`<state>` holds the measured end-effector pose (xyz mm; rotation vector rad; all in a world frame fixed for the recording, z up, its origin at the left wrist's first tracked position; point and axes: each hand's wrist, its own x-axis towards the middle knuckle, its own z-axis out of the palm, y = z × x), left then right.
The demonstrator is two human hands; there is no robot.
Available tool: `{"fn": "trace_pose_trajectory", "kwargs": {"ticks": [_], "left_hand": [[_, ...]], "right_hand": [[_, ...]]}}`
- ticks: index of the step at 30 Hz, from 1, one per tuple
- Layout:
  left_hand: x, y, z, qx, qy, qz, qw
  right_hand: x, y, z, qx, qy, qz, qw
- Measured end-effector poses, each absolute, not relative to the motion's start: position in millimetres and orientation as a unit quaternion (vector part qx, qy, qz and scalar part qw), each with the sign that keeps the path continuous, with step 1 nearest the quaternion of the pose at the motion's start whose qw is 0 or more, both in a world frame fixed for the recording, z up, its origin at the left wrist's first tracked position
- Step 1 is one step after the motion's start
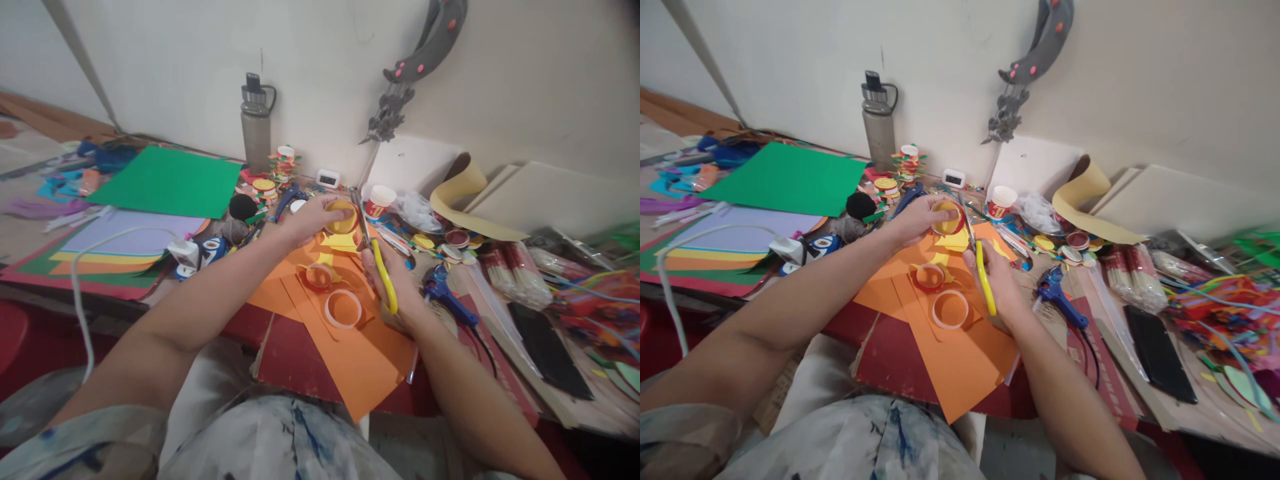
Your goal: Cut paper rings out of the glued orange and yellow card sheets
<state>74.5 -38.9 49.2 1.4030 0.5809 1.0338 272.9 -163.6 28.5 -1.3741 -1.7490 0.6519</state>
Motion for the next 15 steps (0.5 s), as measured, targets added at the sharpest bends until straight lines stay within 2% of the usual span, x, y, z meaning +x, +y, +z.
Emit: {"fn": "trace_pose_trajectory", "kwargs": {"ticks": [15], "left_hand": [[72.7, -43.7, 54.0, 0.629, 0.277, 0.402, 0.605]], "right_hand": [[273.9, -160.2, 17.9, -0.531, -0.695, 0.261, 0.409]]}}
